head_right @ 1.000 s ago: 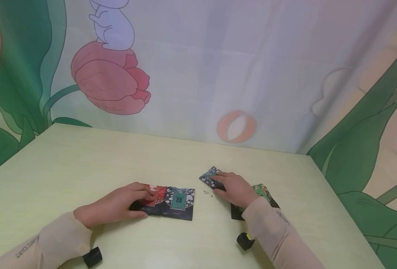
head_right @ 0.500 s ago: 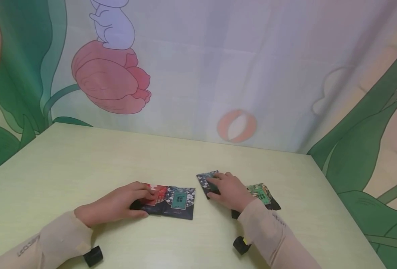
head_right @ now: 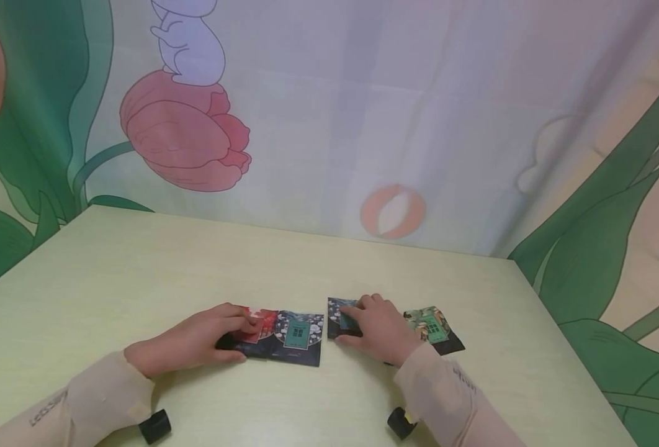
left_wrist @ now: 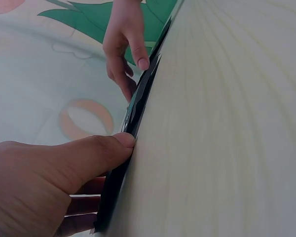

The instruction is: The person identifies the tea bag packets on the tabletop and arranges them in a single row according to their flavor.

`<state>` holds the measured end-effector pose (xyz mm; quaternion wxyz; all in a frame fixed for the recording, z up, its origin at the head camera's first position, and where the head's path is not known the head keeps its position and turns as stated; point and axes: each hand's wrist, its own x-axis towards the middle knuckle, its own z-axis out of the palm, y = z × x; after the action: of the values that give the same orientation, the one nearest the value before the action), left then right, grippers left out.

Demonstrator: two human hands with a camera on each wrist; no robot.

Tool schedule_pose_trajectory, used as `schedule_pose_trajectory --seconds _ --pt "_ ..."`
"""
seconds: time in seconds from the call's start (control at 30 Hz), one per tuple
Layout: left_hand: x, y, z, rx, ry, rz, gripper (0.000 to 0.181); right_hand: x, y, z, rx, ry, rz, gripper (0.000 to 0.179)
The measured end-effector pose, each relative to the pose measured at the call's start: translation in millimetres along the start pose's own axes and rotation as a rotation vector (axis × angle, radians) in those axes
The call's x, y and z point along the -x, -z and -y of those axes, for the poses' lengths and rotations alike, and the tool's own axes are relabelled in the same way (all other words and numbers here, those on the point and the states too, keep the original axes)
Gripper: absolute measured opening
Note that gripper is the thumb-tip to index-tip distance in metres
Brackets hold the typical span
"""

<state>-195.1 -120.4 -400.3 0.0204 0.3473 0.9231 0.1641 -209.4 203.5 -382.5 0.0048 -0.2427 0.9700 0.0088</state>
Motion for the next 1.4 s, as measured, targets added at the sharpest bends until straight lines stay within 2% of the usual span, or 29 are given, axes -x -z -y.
schedule_pose_trajectory --seconds 0.3,0.73,0.97,1.23,1.4 --pt "-0.9 0.3 -0.5 0.002 0.004 0.001 0.045 9.5 -3 6 0.038 -0.012 -0.025 0.061" --pt "-0.3 0.3 -0.7 -0.004 -0.008 0.010 0.046 25.1 -6 16 -0.072 -0.015 -0.049 0.060" --pt "-1.3 0.7 -2.6 -0.036 -0.004 0.020 0.050 31.1 -7 20 -0.077 0.023 -0.070 0.060" --pt "0.2 1.6 -3.7 -0.008 0.002 0.021 0.050 33.8 -7 22 -0.082 0.016 -0.084 0.061" --pt "0.6 1.7 -3.5 0.004 -0.004 0.011 0.047 36.0 -4 20 -0.145 -0.005 -0.098 0.058"
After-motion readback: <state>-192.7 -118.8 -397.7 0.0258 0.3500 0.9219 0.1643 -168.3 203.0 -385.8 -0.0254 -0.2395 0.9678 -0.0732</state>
